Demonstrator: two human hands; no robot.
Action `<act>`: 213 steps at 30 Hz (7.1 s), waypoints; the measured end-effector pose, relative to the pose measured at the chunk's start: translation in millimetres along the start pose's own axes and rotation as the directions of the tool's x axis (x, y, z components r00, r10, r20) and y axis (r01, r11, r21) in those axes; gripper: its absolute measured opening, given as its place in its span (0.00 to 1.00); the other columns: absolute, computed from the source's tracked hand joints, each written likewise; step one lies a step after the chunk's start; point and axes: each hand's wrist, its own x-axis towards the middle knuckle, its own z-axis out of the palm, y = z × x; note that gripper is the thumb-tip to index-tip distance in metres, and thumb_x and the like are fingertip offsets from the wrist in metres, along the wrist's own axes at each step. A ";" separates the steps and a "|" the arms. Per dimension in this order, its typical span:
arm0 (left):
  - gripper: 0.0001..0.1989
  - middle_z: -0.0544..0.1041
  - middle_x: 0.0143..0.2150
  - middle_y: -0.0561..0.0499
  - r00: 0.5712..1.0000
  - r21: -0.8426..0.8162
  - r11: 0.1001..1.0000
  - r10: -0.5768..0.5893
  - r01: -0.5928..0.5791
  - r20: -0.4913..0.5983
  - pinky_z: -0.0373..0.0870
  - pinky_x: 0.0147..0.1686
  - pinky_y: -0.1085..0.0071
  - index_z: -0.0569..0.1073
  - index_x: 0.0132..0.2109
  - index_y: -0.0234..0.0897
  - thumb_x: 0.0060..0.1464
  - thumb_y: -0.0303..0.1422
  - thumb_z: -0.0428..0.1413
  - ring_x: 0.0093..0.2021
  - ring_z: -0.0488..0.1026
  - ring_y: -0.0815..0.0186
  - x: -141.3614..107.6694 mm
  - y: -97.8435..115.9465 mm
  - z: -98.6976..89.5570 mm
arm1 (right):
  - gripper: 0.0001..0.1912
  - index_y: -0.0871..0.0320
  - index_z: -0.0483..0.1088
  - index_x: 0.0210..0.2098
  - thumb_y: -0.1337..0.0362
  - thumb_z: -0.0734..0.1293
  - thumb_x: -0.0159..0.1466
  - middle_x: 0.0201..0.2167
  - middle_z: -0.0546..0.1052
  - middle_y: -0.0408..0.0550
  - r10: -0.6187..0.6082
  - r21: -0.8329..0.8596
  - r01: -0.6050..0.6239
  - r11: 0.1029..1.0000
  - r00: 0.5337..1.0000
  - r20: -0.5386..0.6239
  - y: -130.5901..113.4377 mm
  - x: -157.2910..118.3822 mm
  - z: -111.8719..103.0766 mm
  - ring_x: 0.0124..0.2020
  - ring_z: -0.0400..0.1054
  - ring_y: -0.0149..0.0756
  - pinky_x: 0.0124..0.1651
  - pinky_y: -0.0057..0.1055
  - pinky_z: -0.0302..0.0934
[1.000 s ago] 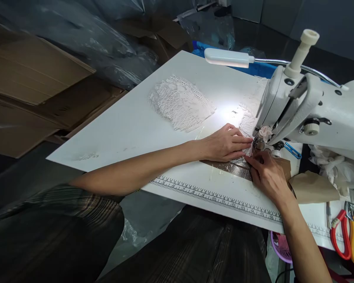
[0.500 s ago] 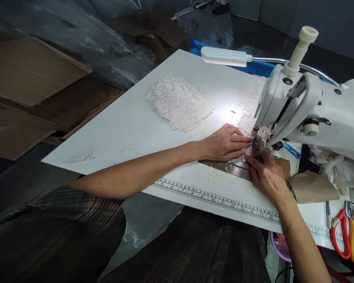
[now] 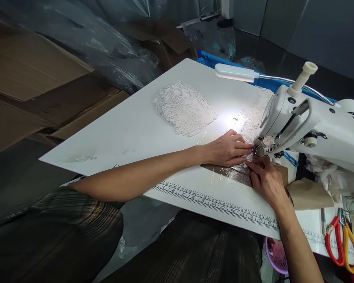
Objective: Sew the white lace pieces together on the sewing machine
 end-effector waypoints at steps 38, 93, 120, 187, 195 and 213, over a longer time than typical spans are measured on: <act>0.13 0.80 0.51 0.50 0.993 0.089 0.994 0.072 -0.064 -0.088 0.62 0.48 0.60 0.78 0.46 0.41 0.69 0.33 0.47 0.42 0.73 0.62 1.1 7.6 -4.0 | 0.20 0.51 0.77 0.52 0.67 0.59 0.66 0.42 0.73 0.52 0.047 -0.015 -0.046 0.999 0.995 0.090 2.6 1.5 1.1 0.34 0.72 0.36 0.35 0.33 0.72; 0.13 0.81 0.42 0.47 0.976 -0.026 0.994 0.100 -0.107 -0.192 0.66 0.39 0.66 0.77 0.41 0.36 0.69 0.30 0.48 0.38 0.76 0.67 3.8 -0.8 3.5 | 0.18 0.53 0.76 0.54 0.63 0.61 0.68 0.45 0.74 0.54 0.093 0.135 -0.102 0.986 0.993 0.072 5.2 -1.9 4.2 0.39 0.73 0.39 0.42 0.36 0.72; 0.15 0.79 0.42 0.43 0.980 0.043 0.989 0.147 -0.142 -0.137 0.69 0.41 0.67 0.76 0.43 0.33 0.71 0.27 0.44 0.39 0.74 0.65 5.8 0.2 6.3 | 0.21 0.67 0.76 0.48 0.64 0.57 0.65 0.44 0.77 0.65 0.452 -0.327 -0.476 0.816 0.879 -0.151 63.1 4.2 -10.3 0.47 0.69 0.54 0.49 0.45 0.63; 0.22 0.69 0.63 0.37 0.884 -0.313 0.914 -0.355 0.259 -0.303 0.73 0.49 0.59 0.66 0.61 0.35 0.61 0.32 0.57 0.55 0.72 0.56 11.9 -15.3 -29.7 | 0.26 0.58 0.74 0.33 0.49 0.53 0.72 0.23 0.75 0.48 -0.119 -0.145 0.109 0.983 0.991 -0.061 11.0 -10.1 -14.9 0.25 0.66 0.34 0.28 0.30 0.51; 0.10 0.78 0.41 0.46 0.970 -0.241 0.954 -0.213 0.180 -0.117 0.73 0.44 0.65 0.77 0.41 0.33 0.66 0.29 0.51 0.41 0.75 0.64 18.8 -6.6 -8.7 | 0.17 0.60 0.74 0.43 0.58 0.57 0.67 0.41 0.74 0.61 0.176 -0.240 -0.231 0.943 0.957 -0.231 41.5 -11.6 -18.8 0.42 0.65 0.50 0.44 0.45 0.61; 0.07 0.81 0.37 0.51 0.997 -0.663 0.749 0.060 -0.009 0.054 0.74 0.40 0.69 0.75 0.27 0.36 0.53 0.26 0.57 0.35 0.77 0.69 9.2 6.5 -63.2 | 0.13 0.56 0.76 0.34 0.60 0.60 0.67 0.33 0.77 0.51 0.145 0.095 -0.119 0.988 0.923 -0.357 32.8 -1.3 17.9 0.38 0.71 0.42 0.41 0.38 0.68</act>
